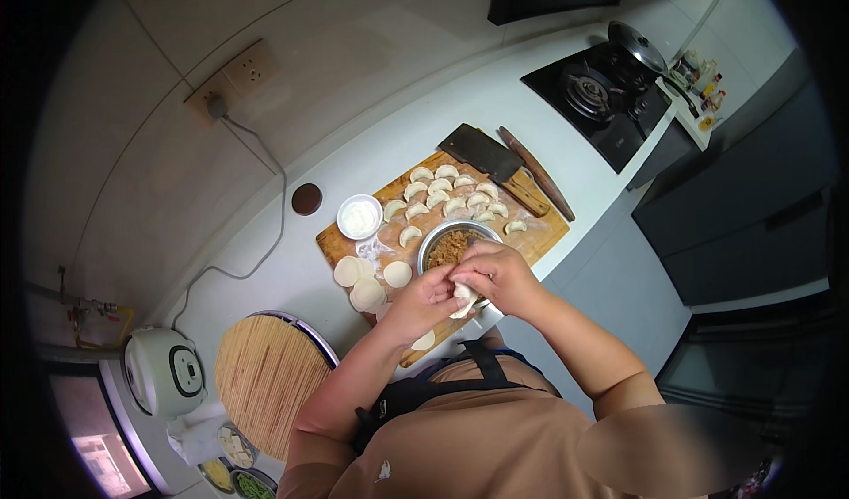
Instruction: The person prepares dumplings by placing a spoonful of filling onto round dough wrappers, then folding and pinching the edges to seal them. The finished dumplings are placed on a wooden board next to the filling bowl.
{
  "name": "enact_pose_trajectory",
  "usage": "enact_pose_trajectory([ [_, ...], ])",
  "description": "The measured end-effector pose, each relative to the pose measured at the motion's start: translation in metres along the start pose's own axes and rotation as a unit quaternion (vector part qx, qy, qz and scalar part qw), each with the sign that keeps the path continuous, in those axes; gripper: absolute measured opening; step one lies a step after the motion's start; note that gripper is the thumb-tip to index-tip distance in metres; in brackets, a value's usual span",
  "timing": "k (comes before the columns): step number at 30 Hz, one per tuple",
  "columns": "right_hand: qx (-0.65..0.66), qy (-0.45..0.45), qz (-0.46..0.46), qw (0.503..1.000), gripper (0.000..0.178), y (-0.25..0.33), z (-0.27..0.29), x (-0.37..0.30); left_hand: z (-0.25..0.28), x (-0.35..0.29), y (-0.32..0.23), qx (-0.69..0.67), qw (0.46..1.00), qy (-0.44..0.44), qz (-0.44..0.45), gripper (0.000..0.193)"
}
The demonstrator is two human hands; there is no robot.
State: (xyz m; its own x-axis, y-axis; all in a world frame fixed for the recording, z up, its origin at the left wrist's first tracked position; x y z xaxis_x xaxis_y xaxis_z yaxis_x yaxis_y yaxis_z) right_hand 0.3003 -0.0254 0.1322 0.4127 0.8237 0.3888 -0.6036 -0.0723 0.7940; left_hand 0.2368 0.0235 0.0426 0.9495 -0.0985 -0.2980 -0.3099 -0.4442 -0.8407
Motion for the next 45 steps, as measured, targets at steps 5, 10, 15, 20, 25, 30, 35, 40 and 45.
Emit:
enact_pose_trajectory([
  [5, -0.162, 0.026, -0.068, 0.984, 0.016, -0.011, 0.007, -0.002, 0.002, -0.005, -0.011, 0.002, 1.0, -0.022, 0.019, 0.058],
  [10, -0.125, 0.036, -0.009, 0.991, 0.017, 0.001, -0.009, -0.002, 0.002, -0.002, -0.012, 0.03, 0.999, -0.031, -0.008, 0.05],
  [15, -0.144, 0.031, -0.004, 0.989, 0.019, 0.002, -0.008, 0.0, 0.004, -0.003, -0.012, 0.06, 0.996, -0.049, -0.038, 0.042],
  [20, -0.117, 0.007, -0.052, 0.992, 0.021, -0.009, -0.004, -0.006, 0.01, -0.005, -0.018, 0.028, 0.993, -0.094, -0.059, 0.03],
  [25, -0.101, -0.021, -0.063, 0.993, 0.019, -0.009, -0.01, -0.009, 0.015, -0.004, -0.018, 0.036, 0.99, -0.116, -0.078, 0.028],
  [30, -0.113, -0.023, -0.023, 0.993, 0.014, -0.002, -0.005, -0.006, 0.012, -0.007, -0.02, 0.022, 0.99, -0.109, -0.085, 0.036],
  [35, -0.111, -0.015, -0.044, 0.993, 0.012, -0.004, -0.006, -0.011, 0.017, -0.007, -0.018, 0.031, 0.987, -0.132, -0.083, 0.04],
  [40, -0.125, -0.033, -0.01, 0.992, 0.01, 0.004, -0.007, -0.01, 0.019, -0.005, -0.016, 0.04, 0.988, -0.135, -0.063, 0.035],
  [45, -0.111, -0.046, -0.006, 0.993, 0.008, 0.005, -0.001, -0.008, 0.021, -0.005, -0.017, 0.034, 0.984, -0.145, -0.096, 0.026],
])
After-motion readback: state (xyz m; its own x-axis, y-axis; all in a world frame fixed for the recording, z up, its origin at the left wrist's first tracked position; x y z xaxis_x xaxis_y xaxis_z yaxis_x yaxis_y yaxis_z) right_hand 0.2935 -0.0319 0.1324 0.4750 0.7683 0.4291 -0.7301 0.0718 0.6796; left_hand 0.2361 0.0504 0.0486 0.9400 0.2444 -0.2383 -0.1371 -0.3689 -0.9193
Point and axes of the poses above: each hand's wrist, its own x-axis towards the middle knuckle, its own z-axis out of the back of the hand, y = z × x, the point moved 10 cm from there along x, towards the middle knuckle, and after that the axes turned 6 degrees about z, right-handed, at the moved point
